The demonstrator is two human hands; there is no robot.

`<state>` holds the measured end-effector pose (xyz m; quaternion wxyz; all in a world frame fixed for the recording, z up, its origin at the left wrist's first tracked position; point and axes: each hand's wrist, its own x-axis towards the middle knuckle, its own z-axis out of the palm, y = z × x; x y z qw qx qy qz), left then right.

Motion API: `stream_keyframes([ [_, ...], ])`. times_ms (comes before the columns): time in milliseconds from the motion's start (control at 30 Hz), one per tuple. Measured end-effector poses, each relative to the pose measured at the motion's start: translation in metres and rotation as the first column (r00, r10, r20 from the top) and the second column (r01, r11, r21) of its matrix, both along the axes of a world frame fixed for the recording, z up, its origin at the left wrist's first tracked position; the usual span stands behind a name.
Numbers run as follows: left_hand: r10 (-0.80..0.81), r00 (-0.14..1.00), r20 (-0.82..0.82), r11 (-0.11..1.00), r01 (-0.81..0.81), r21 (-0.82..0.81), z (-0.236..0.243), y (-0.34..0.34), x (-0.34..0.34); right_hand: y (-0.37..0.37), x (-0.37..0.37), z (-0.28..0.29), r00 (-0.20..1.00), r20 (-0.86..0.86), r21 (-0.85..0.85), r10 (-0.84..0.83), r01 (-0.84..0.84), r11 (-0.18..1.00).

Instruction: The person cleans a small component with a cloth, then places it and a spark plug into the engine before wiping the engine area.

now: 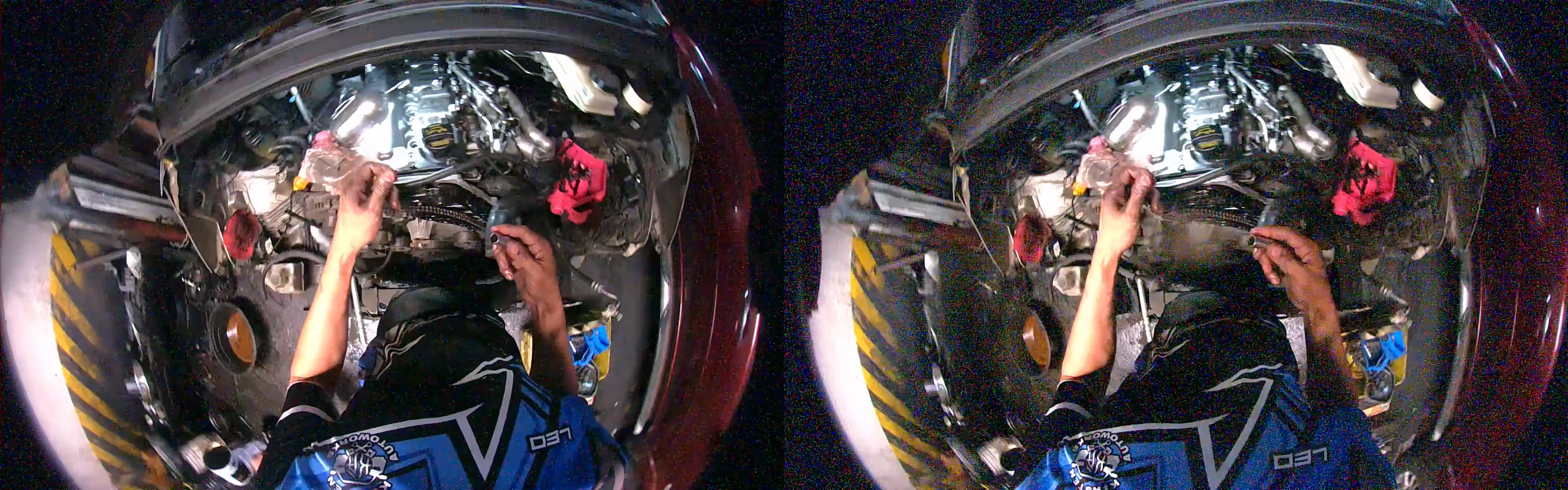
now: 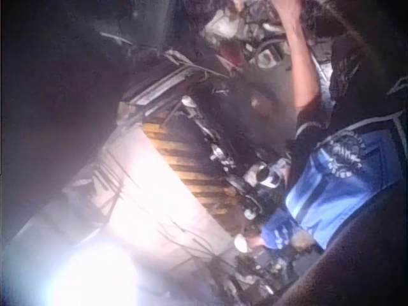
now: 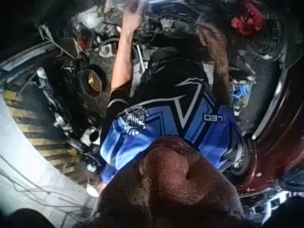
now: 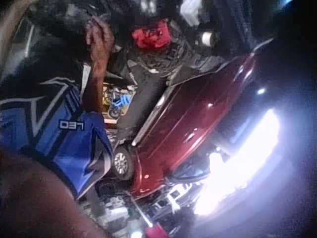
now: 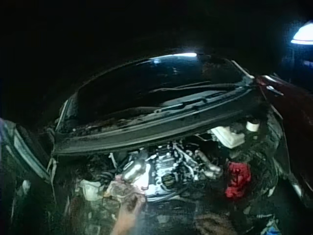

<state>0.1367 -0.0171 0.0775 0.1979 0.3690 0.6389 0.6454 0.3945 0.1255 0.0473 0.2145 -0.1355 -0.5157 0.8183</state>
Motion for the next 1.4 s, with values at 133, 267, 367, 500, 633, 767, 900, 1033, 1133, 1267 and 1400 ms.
stream_keyframes([
  [133, 0.192, 0.980, -0.045, 0.979, -0.194, -0.068, 0.021, -0.038, 0.029, -0.023, -0.038, 0.015, 0.997, -0.030, -0.053, 0.065, -0.067, 0.996],
  [267, 0.307, 0.896, -0.321, 0.926, -0.360, -0.117, 0.020, -0.076, 0.035, -0.047, -0.089, 0.030, 0.977, -0.021, -0.093, 0.214, -0.215, 0.972],
  [367, 0.403, 0.840, -0.365, 0.883, -0.461, -0.086, 0.019, -0.106, 0.043, -0.074, -0.122, 0.037, 0.929, 0.237, 0.138, 0.285, -0.323, 0.936],
  [500, 0.498, 0.778, -0.382, 0.826, -0.560, -0.062, 0.017, -0.139, 0.051, -0.110, -0.153, 0.044, 0.897, 0.250, 0.166, 0.364, -0.410, 0.897],
  [633, 0.551, 0.679, -0.485, 0.762, -0.647, -0.040, 0.012, -0.171, 0.056, -0.141, -0.171, 0.042, 0.870, 0.245, 0.256, 0.428, -0.484, 0.837],
  [767, 0.575, 0.582, -0.574, 0.720, -0.694, 0.018, 0.002, -0.195, 0.059, -0.165, -0.181, 0.042, 0.845, 0.206, 0.241, 0.494, -0.533, 0.811],
  [900, 0.608, 0.536, -0.586, 0.664, -0.748, 0.004, 0.000, -0.209, 0.063, -0.175, -0.188, 0.040, 0.795, 0.266, 0.219, 0.546, -0.601, 0.769],
  [1033, 0.687, 0.630, -0.362, 0.654, -0.753, -0.070, 0.005, -0.213, 0.068, -0.186, -0.193, 0.040, 0.812, 0.264, 0.233, 0.521, -0.578, 0.782],
  [1133, 0.724, 0.663, -0.189, 0.658, -0.747, -0.099, 0.005, -0.214, 0.073, -0.188, -0.194, 0.039, 0.814, 0.241, 0.201, 0.528, -0.575, 0.793],
  [1267, 0.713, 0.693, 0.110, 0.701, -0.710, -0.065, 0.002, -0.213, 0.074, -0.187, -0.196, 0.036, 0.813, 0.221, 0.213, 0.539, -0.579, 0.787],
  [1400, 0.712, 0.694, 0.108, 0.702, -0.705, -0.099, 0.000, -0.212, 0.072, -0.186, -0.197, 0.038, 0.810, 0.242, 0.220, 0.535, -0.582, 0.783],
])
